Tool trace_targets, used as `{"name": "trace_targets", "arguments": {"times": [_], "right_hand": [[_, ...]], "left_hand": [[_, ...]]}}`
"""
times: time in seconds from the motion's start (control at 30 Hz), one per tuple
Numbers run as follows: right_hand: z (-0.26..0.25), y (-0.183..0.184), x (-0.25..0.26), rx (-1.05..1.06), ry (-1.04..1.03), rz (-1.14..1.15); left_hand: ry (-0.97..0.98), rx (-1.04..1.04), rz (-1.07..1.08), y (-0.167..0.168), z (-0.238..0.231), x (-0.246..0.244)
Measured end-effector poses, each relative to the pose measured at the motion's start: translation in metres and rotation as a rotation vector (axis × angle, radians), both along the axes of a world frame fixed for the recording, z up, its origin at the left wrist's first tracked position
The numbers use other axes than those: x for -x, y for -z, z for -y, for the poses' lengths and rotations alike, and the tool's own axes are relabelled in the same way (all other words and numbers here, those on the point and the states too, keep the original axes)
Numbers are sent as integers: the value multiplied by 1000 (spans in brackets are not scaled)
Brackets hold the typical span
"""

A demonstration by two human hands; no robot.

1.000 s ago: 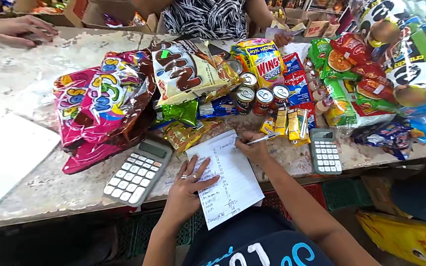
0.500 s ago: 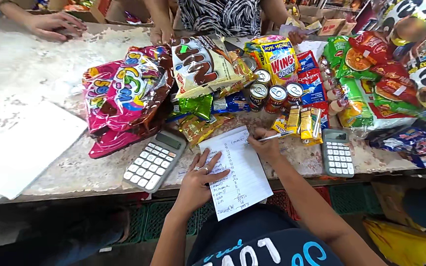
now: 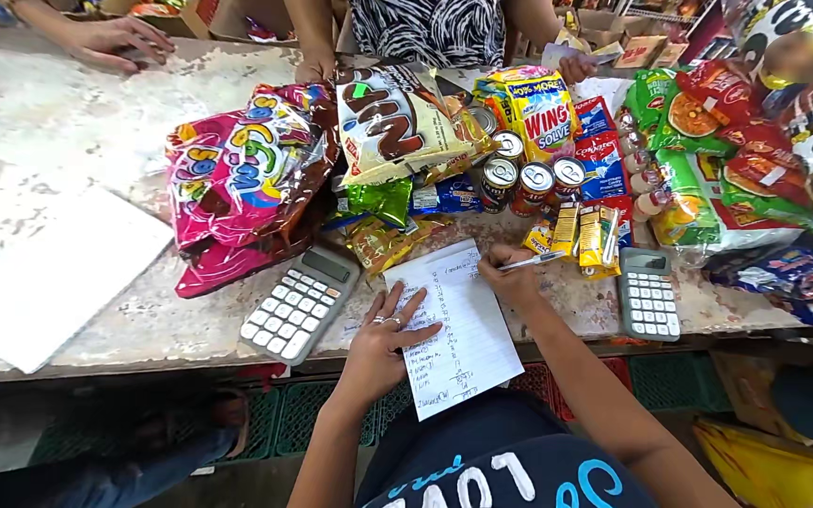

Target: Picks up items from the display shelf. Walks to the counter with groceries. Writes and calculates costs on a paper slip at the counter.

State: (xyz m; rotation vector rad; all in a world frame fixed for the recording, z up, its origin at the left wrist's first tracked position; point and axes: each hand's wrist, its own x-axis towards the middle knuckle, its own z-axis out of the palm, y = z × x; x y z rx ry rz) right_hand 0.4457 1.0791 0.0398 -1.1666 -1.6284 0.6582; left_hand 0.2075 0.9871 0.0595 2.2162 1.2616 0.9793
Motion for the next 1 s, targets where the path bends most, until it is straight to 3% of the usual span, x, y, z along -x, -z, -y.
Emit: {"name": "trace_targets", "arguments": {"times": [0.13,0.23,0.3,0.6,0.8,1.0], "right_hand": [[-4,5,-3,6,6,-38],[-2,3,-1,39,42,-3],[-1,3,0,38,60,48],[-1,4,-1,-15,5,-47],[-4,10,-3,6,55,30],[-3,1,-12,8,-1,-158]], "left_hand": [[-14,216,-14,-79,-4,-33],[-13,0,-7,-9,0,-5],[5,-4,-11,4,0,3],[10,4,-9,1,-1,2],[5,9,-19,-4,0,1],[75,61,-47,-23,-14,-11]]}}
